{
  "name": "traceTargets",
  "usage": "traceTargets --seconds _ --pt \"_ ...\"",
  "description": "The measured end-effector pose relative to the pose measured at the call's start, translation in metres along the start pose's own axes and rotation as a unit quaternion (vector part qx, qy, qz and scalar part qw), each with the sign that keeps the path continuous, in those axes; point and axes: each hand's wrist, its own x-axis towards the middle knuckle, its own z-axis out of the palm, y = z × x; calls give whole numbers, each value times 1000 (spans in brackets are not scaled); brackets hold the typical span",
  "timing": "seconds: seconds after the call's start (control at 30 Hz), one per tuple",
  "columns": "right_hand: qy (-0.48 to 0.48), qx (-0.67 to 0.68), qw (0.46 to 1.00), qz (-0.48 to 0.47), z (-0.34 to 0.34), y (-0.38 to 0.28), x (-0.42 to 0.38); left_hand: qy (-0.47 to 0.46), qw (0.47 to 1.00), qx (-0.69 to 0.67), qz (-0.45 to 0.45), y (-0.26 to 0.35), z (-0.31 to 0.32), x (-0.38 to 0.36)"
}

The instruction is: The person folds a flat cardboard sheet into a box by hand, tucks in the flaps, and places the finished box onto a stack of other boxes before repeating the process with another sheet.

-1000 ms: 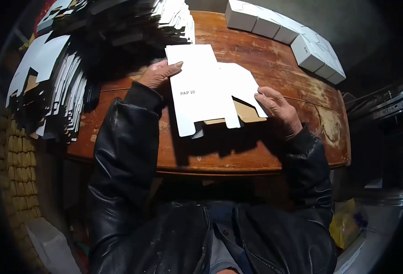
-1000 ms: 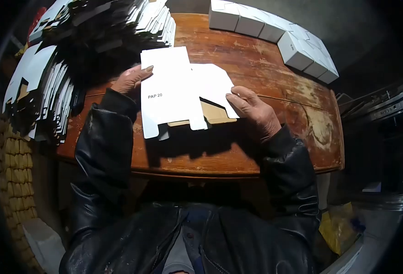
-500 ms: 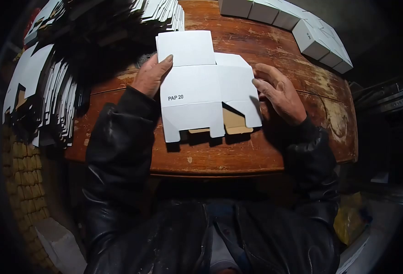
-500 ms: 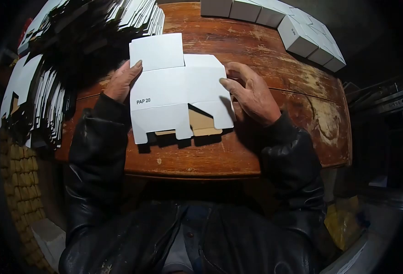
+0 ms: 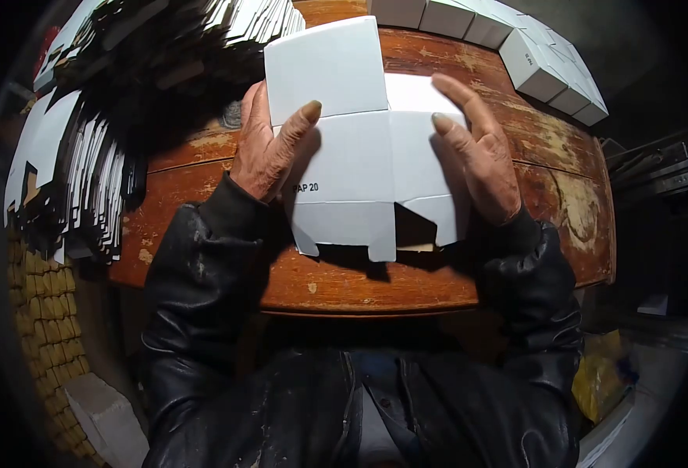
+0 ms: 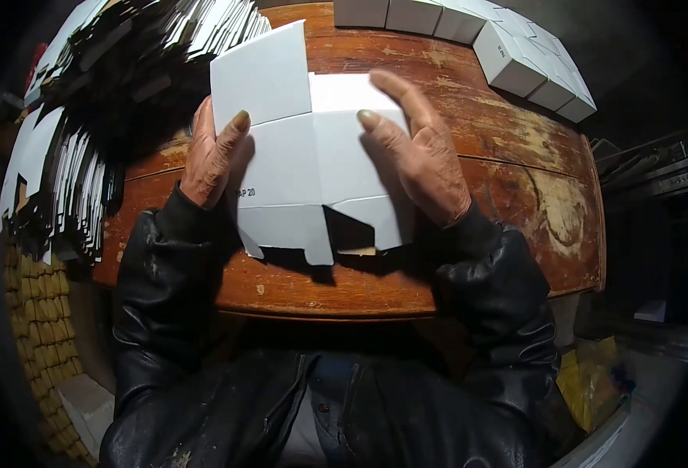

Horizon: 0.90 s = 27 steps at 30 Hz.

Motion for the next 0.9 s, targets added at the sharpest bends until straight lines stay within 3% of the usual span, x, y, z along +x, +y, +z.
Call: traceTargets --seconds 0.03,0.17,0.23,0.3,0.4,0.43,0.5,0.53,0.6,0.7,0.9 --pt "-27 -29 999 -13 -3 6 0 1 1000 -23 -7 -1 0 -1" --pt "26 -59 988 -140 -7 2 0 27 980 -198 0 26 -1 -9" --pt "33 18 989 -140 -10 -13 -4 19 964 -264 11 38 -7 -12" --pt "41 76 981 -171 -16 -18 -4 23 959 -283 22 55 -5 -14" --pt "107 29 957 -268 -27 -29 -9 22 954 -295 41 79 3 -9" --pt "116 122 949 -267 -26 -32 -11 26 949 -311 50 89 11 -8" --pt "145 68 952 -260 -30 -39 -24 -5 947 -308 94 99 20 -6" --pt "158 45 949 -268 -34 -38 -26 -63 954 -294 6 109 19 -6" --pt "144 11 941 -305 -38 -33 -25 -42 954 -290 60 118 40 -9" --pt "92 22 937 -335 -33 -28 -27 -104 944 -310 51 104 50 -3" --pt "50 -92 940 -323 -34 -29 -43 -155 939 -285 110 92 52 -6"
